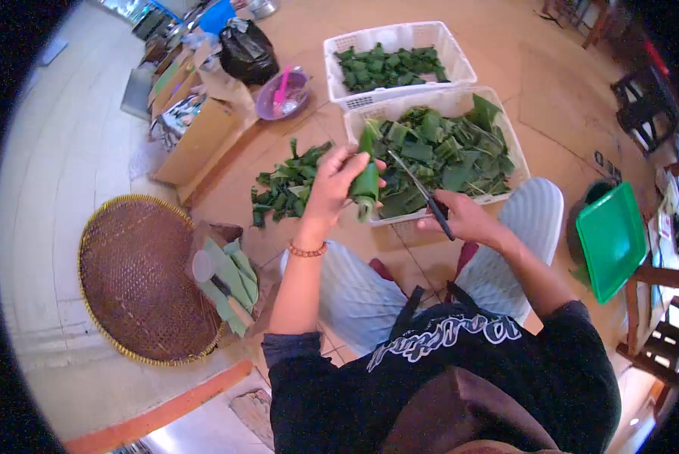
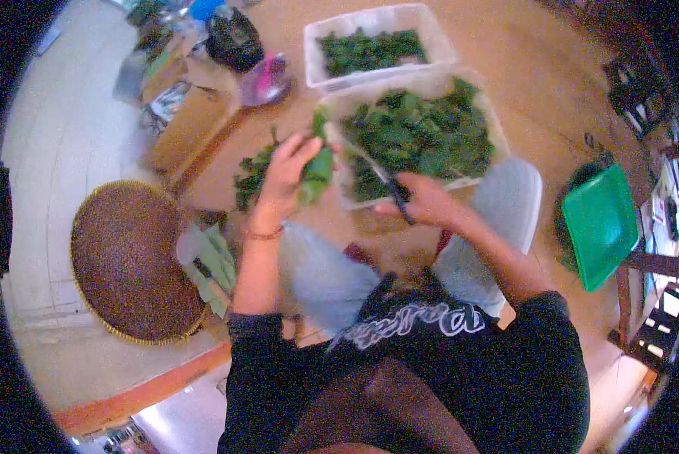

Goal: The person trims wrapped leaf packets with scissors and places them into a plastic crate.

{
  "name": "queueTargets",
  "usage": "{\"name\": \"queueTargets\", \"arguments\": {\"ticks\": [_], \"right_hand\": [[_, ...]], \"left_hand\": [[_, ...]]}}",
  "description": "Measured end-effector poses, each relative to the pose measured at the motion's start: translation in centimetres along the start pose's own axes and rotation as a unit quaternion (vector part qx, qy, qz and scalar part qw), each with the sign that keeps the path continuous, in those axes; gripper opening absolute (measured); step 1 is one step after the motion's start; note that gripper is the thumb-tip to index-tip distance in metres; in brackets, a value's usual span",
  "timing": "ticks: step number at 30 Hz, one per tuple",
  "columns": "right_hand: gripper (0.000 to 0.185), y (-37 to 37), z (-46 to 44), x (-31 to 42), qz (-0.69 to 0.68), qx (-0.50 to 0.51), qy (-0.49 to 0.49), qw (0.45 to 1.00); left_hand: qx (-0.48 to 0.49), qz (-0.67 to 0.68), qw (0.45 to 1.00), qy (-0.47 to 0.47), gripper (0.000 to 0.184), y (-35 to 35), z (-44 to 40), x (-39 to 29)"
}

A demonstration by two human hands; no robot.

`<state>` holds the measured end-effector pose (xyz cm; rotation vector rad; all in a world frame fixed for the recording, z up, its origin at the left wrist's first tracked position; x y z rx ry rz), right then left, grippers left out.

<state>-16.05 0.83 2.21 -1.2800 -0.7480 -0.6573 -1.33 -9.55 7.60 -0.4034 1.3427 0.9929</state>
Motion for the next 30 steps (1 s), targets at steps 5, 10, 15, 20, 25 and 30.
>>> {"name": "queueTargets", "arguments": {"ticks": [5, 10, 15, 20, 25, 30], "right_hand": [[0.058, -1.6, 1.8, -0.5, 0.049, 0.001, 0.003, 0.999], [0.06, -1.2, 3.1, -2.3, 0.132, -0.025, 0.012, 0.991], [0.052, -0.1, 4.2, -4.7, 0.112, -0.07, 0.048, 0.99], [0.046, 0.2, 6.5, -4.7, 0.095, -0.111, 0.057, 0.988], [0.045, 1.8, 7.7, -7.1, 0.021, -0.107, 0.083, 0.991], [0.045, 3.8, 7.7, -9.1, -0.154, -0.077, 0.166, 0.971]], "left_hand": [[0.067, -0.188, 0.98, 0.02, 0.017, 4.0, -1.5, 3.7], [0.113, -0.198, 0.973, -0.031, 0.017, 5.8, -1.3, 7.1], [0.112, -0.143, 0.977, -0.11, 0.019, 5.0, -1.9, 10.2], [0.145, -0.141, 0.966, -0.163, 0.019, 4.6, -2.5, 14.0], [0.056, -0.219, 0.971, -0.077, 0.019, 3.6, -2.8, 12.7], [-0.046, -0.006, 0.998, -0.029, 0.028, 2.2, -1.9, 9.2]]}}
Point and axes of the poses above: each hand's wrist, its own z-axis away from the middle knuckle, its own y-axis out of the palm, x = y × z, the point moved 9 cm from there along -z, towards the middle knuckle, and after that the axes turned 1 degree about x, right-handed, at the moved point
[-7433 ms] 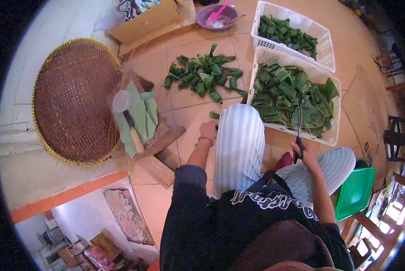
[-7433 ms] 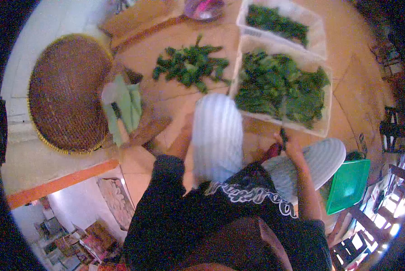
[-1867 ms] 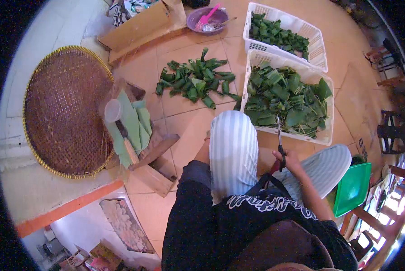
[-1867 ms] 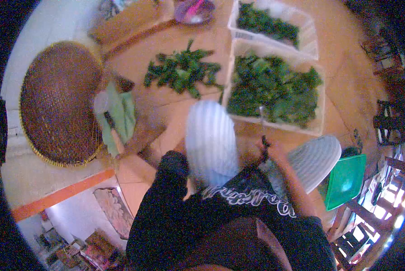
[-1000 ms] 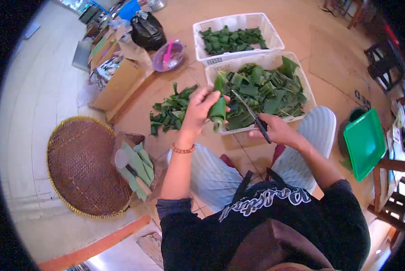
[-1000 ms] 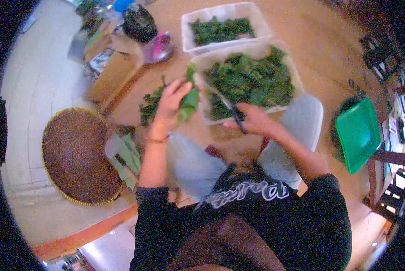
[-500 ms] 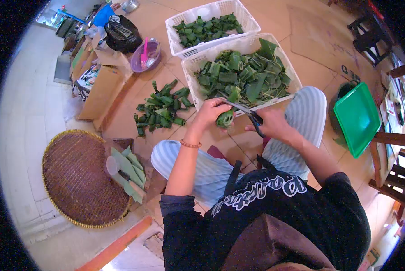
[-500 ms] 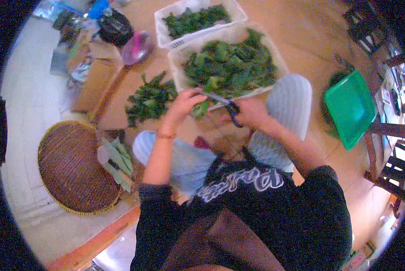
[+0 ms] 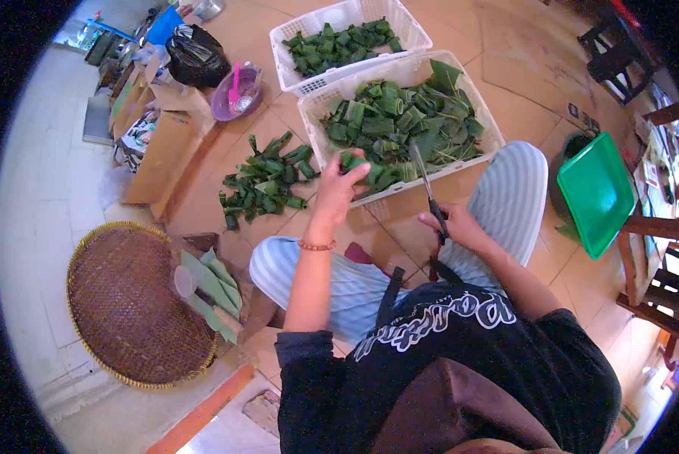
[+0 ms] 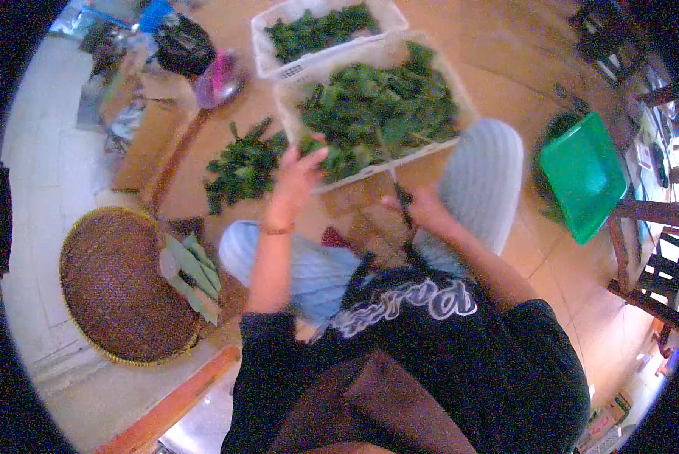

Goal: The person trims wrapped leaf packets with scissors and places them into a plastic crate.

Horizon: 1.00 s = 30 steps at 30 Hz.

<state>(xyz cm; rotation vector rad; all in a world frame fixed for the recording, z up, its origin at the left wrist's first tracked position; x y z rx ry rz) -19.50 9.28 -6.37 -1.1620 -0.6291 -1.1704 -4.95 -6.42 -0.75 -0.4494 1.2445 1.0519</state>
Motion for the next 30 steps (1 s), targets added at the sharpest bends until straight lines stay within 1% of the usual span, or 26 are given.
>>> {"name": "queueTargets", "arguments": {"ticks": [1, 3, 5, 6, 9, 12, 15, 17, 19, 21, 23, 26, 30], "right_hand": [[0.045, 0.5, -0.2, -0.3, -0.04, 0.01, 0.015, 0.999], [0.047, 1.5, 0.2, 0.9, -0.079, 0.061, 0.02, 0.995], [0.048, 2.5, 0.4, 2.7, -0.077, 0.088, -0.011, 0.993], [0.049, 2.9, 0.5, 3.6, -0.056, 0.089, -0.045, 0.993], [0.053, 4.2, -0.1, 4.3, 0.001, 0.148, -0.024, 0.989], [0.065, 4.2, -0.9, 5.8, 0.003, 0.171, 0.013, 0.985], [0.061, 3.9, -1.9, 6.7, -0.041, 0.16, 0.022, 0.986], [0.059, 3.8, -2.7, 6.2, -0.057, 0.142, 0.011, 0.988], [0.058, 3.7, -3.2, 6.0, -0.062, 0.13, 0.0, 0.99], [0.056, 3.5, -3.5, 5.5, -0.051, 0.123, 0.011, 0.991], [0.054, 3.3, -3.7, 4.6, -0.031, 0.115, 0.044, 0.992], [0.05, 3.1, -3.7, 3.7, -0.043, 0.097, 0.059, 0.993], [0.045, 2.5, -2.6, 4.3, -0.038, 0.066, 0.095, 0.993]], "left_hand": [[-0.039, -0.004, 0.999, 0.034, 0.03, -0.8, 0.1, -0.9], [-0.102, -0.115, 0.979, 0.134, 0.031, -2.0, 0.4, -2.8], [-0.167, -0.208, 0.933, 0.241, 0.031, -1.5, 1.7, -4.9], [-0.178, -0.253, 0.909, 0.279, 0.033, -0.7, 2.5, -5.8], [-0.174, -0.359, 0.843, 0.361, 0.036, 1.2, 4.1, -6.6], [-0.137, -0.397, 0.827, 0.374, 0.037, 2.7, 4.5, -6.5], [-0.111, -0.404, 0.824, 0.381, 0.037, 3.3, 4.8, -6.5], [-0.095, -0.411, 0.815, 0.399, 0.037, 3.6, 5.0, -6.6], [-0.083, -0.411, 0.816, 0.398, 0.038, 3.6, 4.7, -6.2], [-0.074, -0.413, 0.817, 0.395, 0.04, 3.6, 4.7, -6.0], [-0.066, -0.417, 0.817, 0.392, 0.042, 3.8, 4.7, -5.9], [-0.071, -0.416, 0.814, 0.398, 0.045, 3.7, 4.8, -5.8], [-0.094, -0.414, 0.83, 0.362, 0.044, 2.8, 4.1, -5.4]]}}
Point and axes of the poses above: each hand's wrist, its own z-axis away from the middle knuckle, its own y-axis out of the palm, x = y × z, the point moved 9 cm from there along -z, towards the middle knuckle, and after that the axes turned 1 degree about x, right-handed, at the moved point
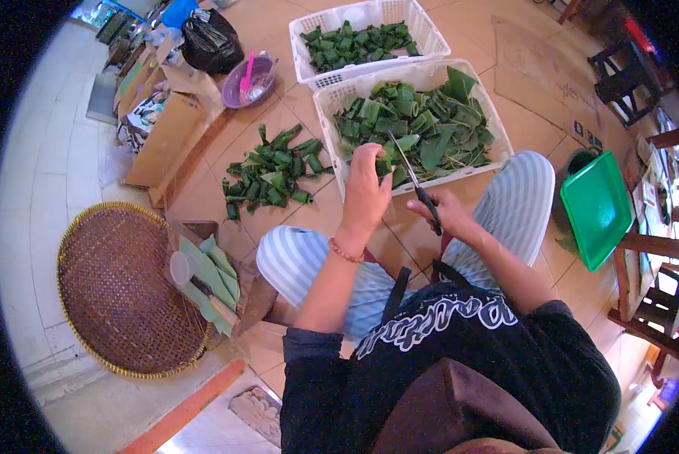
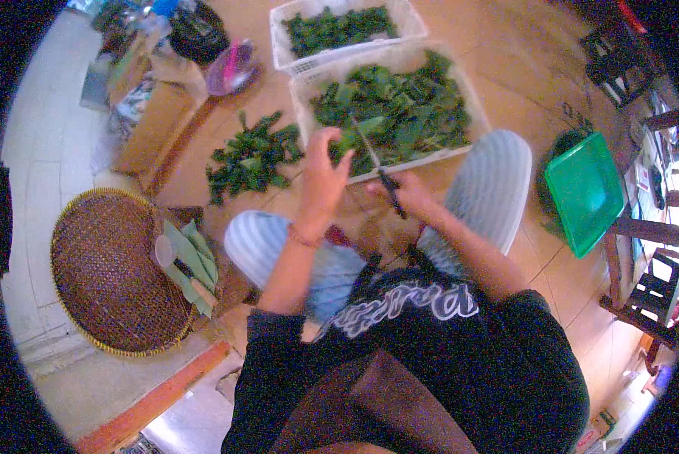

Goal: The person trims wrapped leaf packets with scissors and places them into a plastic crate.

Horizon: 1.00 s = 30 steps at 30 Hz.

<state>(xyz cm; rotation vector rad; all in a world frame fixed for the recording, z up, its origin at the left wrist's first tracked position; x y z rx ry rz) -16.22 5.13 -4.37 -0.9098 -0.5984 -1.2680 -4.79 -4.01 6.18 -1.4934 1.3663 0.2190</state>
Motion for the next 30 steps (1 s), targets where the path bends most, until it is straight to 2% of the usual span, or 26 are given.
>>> {"name": "queueTargets", "arguments": {"ticks": [9, 11, 13, 14, 17, 18, 21, 23, 24, 25, 27, 28, 30], "right_hand": [[0.046, -0.7, 0.0, -1.7, 0.054, -0.038, 0.004, 0.998], [0.043, -0.5, 0.4, -1.3, 0.041, -0.052, -0.032, 0.997], [0.04, -0.5, 0.5, -1.6, 0.032, -0.066, -0.073, 0.995], [0.045, -0.3, 0.2, -1.9, 0.029, -0.068, -0.097, 0.993], [0.044, -0.1, -0.9, -5.2, -0.018, -0.068, -0.049, 0.996], [0.044, 0.0, -1.6, -6.6, -0.017, -0.063, -0.031, 0.997], [0.044, 0.3, -2.3, -7.5, -0.046, -0.04, -0.007, 0.998], [0.045, 0.8, -3.4, -9.2, -0.057, -0.023, 0.017, 0.998], [0.045, 1.1, -3.8, -10.4, -0.057, -0.016, 0.036, 0.998], [0.045, 1.2, -3.4, -10.1, -0.08, -0.01, 0.048, 0.996], [0.045, 1.3, -2.2, -8.9, -0.123, 0.002, 0.074, 0.99], [0.045, 1.3, -2.3, -9.2, -0.099, 0.0, 0.077, 0.992], [0.045, 1.2, -3.0, -10.3, -0.055, 0.0, 0.083, 0.995]], "left_hand": [[0.006, -0.002, 0.999, -0.039, 0.039, 0.6, 0.1, 1.1], [0.012, 0.006, 0.998, -0.057, 0.038, 0.9, 0.2, 1.9], [0.049, -0.026, 0.995, -0.082, 0.039, 1.1, 0.3, 2.3], [0.063, -0.046, 0.992, -0.098, 0.039, 1.0, 0.4, 2.8], [0.208, -0.091, 0.959, -0.168, 0.044, 3.2, 1.8, 6.4], [0.24, -0.091, 0.95, -0.176, 0.052, 4.0, 2.3, 8.1], [0.269, -0.095, 0.939, -0.191, 0.061, 4.5, -2.1, 10.7], [0.124, -0.042, 0.981, -0.142, 0.067, 0.6, -8.5, 8.2], [0.076, 0.105, 0.977, -0.167, 0.068, -0.7, -10.6, 7.9], [0.027, 0.25, 0.949, -0.188, 0.069, -1.6, -12.3, 8.4], [-0.014, 0.258, 0.95, -0.174, 0.062, -3.4, -15.2, 10.6], [-0.036, 0.262, 0.95, -0.168, 0.059, -4.6, -15.9, 11.7], [0.05, 0.161, 0.97, -0.176, 0.049, -5.0, -15.4, 14.8]]}}
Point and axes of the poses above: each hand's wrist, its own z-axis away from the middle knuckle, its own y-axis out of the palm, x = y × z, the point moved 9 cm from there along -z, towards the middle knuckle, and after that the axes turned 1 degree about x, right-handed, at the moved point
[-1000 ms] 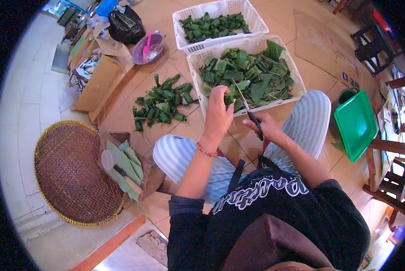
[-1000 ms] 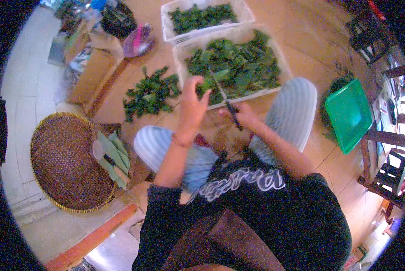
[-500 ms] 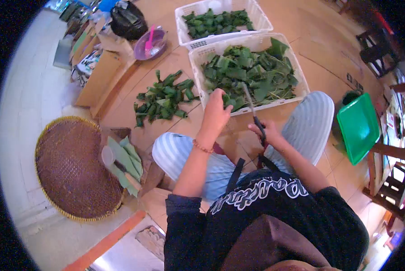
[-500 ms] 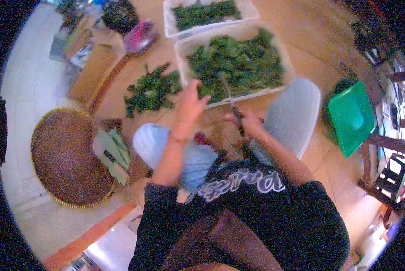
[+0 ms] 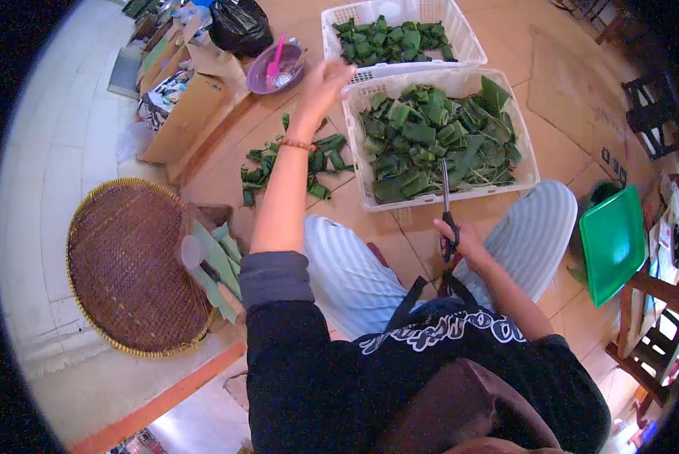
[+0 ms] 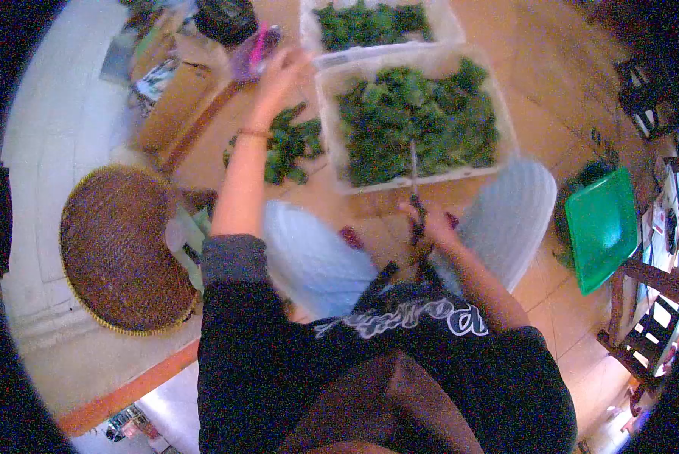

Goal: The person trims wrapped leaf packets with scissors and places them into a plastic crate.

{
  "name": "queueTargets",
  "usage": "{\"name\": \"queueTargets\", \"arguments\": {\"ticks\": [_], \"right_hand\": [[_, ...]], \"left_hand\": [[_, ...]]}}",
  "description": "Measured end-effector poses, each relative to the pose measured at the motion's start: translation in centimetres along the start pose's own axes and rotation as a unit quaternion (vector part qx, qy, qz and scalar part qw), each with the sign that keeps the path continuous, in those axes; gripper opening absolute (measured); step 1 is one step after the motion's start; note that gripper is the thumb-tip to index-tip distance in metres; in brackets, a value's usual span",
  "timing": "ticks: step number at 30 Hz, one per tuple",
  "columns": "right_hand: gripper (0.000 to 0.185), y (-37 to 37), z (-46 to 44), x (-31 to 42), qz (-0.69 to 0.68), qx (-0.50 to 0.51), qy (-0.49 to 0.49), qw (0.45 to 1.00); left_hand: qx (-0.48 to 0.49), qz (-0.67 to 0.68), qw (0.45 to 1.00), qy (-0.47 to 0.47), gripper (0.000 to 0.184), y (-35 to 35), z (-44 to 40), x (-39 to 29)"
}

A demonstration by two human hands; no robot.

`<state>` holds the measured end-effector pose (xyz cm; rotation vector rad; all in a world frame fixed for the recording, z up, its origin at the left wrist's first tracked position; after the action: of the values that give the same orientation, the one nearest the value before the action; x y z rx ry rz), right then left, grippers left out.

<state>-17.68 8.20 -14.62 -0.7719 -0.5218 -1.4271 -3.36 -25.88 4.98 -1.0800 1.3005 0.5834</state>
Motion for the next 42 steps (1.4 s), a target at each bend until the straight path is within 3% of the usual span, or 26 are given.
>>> {"name": "queueTargets", "arguments": {"ticks": [1, 3, 5, 7, 9, 11, 15, 16, 20, 23, 25, 26, 29, 32, 34, 36, 38, 39, 40, 42], "right_hand": [[0.045, 0.0, 0.1, 0.6, 0.026, -0.007, -0.009, 1.0], [0.045, 0.0, 0.6, 2.2, 0.079, -0.022, -0.026, 0.996], [0.047, 0.6, -0.4, 0.1, 0.085, 0.014, 0.032, 0.996], [0.046, 0.8, -0.6, 0.0, 0.097, 0.019, 0.047, 0.994], [0.043, 0.5, 0.1, 2.0, 0.115, -0.01, 0.021, 0.993], [0.042, 0.6, -3.0, -4.2, 0.128, -0.046, -0.028, 0.99], [0.041, 0.9, -1.9, -0.5, 0.052, -0.037, -0.052, 0.997], [0.042, 0.9, -2.6, -1.3, 0.112, -0.065, -0.053, 0.99], [0.042, 1.1, -2.5, -0.4, 0.087, -0.037, -0.021, 0.995], [0.043, 1.7, -3.3, -1.8, 0.094, -0.031, 0.005, 0.995], [0.044, 1.1, -2.5, 0.5, 0.119, -0.044, 0.02, 0.992], [0.046, 1.3, -2.5, 1.9, 0.088, -0.037, -0.03, 0.995], [0.046, 1.1, -2.6, 1.9, 0.173, -0.055, -0.025, 0.983], [0.045, 1.8, -2.3, 4.4, 0.129, -0.026, -0.062, 0.989], [0.044, 1.9, -1.3, 7.8, 0.09, -0.024, -0.117, 0.989], [0.044, 1.4, -0.3, 11.0, 0.138, -0.032, -0.153, 0.978], [0.044, 1.0, 0.7, 13.4, 0.175, -0.047, -0.22, 0.958], [0.044, 0.8, 1.1, 14.1, 0.173, -0.049, -0.247, 0.952], [0.044, 0.6, 1.5, 14.7, 0.171, -0.05, -0.272, 0.946], [0.045, 0.5, 3.4, 16.4, 0.165, -0.024, -0.282, 0.945]], "left_hand": [[0.033, -0.058, 0.998, -0.012, 0.045, -0.5, 0.0, 2.5], [0.044, -0.049, 0.994, -0.089, 0.03, -1.5, 0.8, 11.8], [0.054, -0.047, 0.971, -0.23, 0.025, -1.7, 3.6, 19.7], [0.022, -0.131, 0.972, -0.192, 0.026, -1.1, 5.8, 21.2], [-0.056, -0.304, 0.949, -0.07, 0.032, -0.8, 6.3, 26.5], [-0.003, -0.376, 0.904, -0.202, 0.036, 0.2, 7.1, 29.7], [0.034, -0.478, 0.853, -0.208, 0.033, 1.4, 7.3, 31.6], [0.031, -0.506, 0.837, -0.205, 0.034, 1.4, 7.2, 31.9], [0.005, -0.502, 0.828, -0.251, 0.04, 1.6, 7.3, 34.1], [0.007, -0.426, 0.87, -0.248, 0.036, 1.1, 8.8, 28.8], [-0.108, -0.327, 0.925, -0.159, 0.039, -0.6, 9.7, 26.7], [-0.168, -0.276, 0.94, -0.111, 0.04, -1.7, 10.3, 25.8], [-0.257, -0.179, 0.948, -0.061, 0.046, -5.5, 11.9, 20.1], [-0.246, -0.135, 0.959, -0.032, 0.036, -8.9, 11.8, 12.5], [-0.212, -0.048, 0.974, -0.068, 0.029, -9.9, 11.2, 8.4], [-0.147, 0.088, 0.975, -0.139, 0.024, -9.3, 10.8, 5.3], [-0.038, 0.184, 0.974, -0.129, 0.022, -6.8, 10.5, 1.8], [0.019, 0.233, 0.964, -0.125, 0.022, -5.2, 10.7, 0.5], [0.078, 0.309, 0.93, -0.181, 0.024, -2.8, 11.3, 0.1], [0.122, 0.264, 0.938, -0.191, 0.025, 0.5, 12.7, -2.2]]}}
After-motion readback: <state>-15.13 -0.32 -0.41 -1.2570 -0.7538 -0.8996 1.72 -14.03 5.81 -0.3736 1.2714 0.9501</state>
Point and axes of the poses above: each hand's wrist, its own z-axis away from the middle knuckle, its own y-axis out of the palm, x = y × z, the point moved 9 cm from there along -z, towards the middle knuckle, and after that the axes turned 1 degree about x, right-handed, at the moved point
